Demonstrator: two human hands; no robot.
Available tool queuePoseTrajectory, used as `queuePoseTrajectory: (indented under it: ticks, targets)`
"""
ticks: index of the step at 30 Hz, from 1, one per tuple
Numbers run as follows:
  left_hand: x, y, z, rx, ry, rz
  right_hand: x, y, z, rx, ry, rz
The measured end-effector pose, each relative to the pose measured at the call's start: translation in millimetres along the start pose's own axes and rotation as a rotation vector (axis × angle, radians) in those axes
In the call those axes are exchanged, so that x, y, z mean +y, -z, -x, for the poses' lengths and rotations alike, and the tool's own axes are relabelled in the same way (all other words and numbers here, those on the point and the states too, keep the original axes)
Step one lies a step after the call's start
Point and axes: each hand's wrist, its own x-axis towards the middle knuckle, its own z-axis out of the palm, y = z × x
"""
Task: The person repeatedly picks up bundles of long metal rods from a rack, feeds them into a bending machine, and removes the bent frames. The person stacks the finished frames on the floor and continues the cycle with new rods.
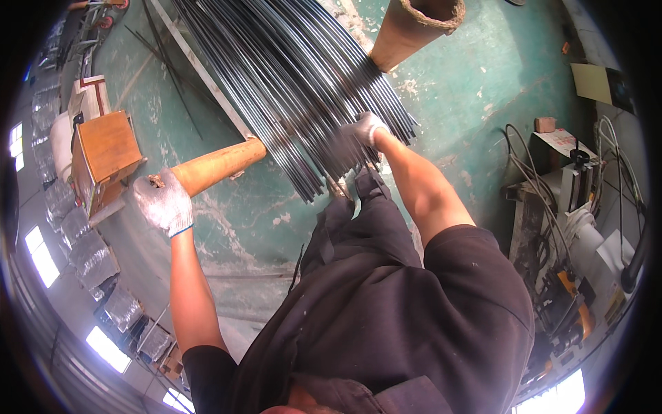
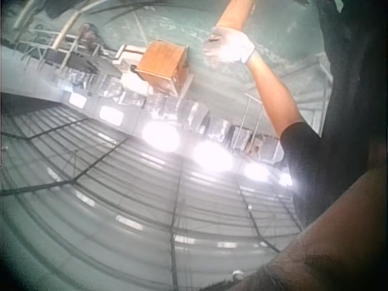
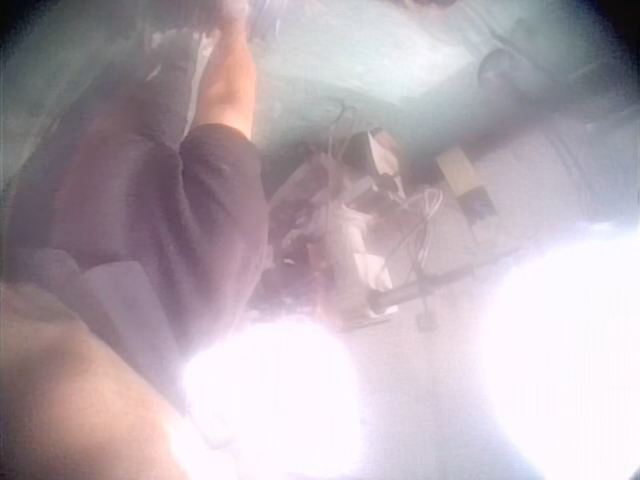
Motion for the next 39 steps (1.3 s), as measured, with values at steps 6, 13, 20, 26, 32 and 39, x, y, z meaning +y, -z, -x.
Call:
queuePoseTrajectory:
  ticks: [6,13,20,26,32,39]
  targets:
    - [11.1,8.2,-1.4,-0.061,0.050,0.009,-45.5,4.2,30.2,0.154,0.023,0.543]
    - [13.8,14.8,0.5,-0.090,0.057,-0.021,-44.6,8.8,63.4,-0.310,0.057,-0.374]
    - [1.4,4.1,-0.1,0.027,-0.175,-0.063,-42.6,-2.8,117.2,-0.082,0.260,0.020]
    - [-34.8,-88.0,40.0,0.105,-0.465,0.147,-22.6,-13.5,296.1,0.104,-0.127,0.164]
    - [63.4,-89.1,192.6,-1.006,-0.005,1.239,166.8,-72.9,519.2,0.315,-0.410,0.225]
    - [112.0,-138.8,252.8,-1.590,0.889,1.726,345.5,-182.6,802.1,0.674,-0.858,0.420]
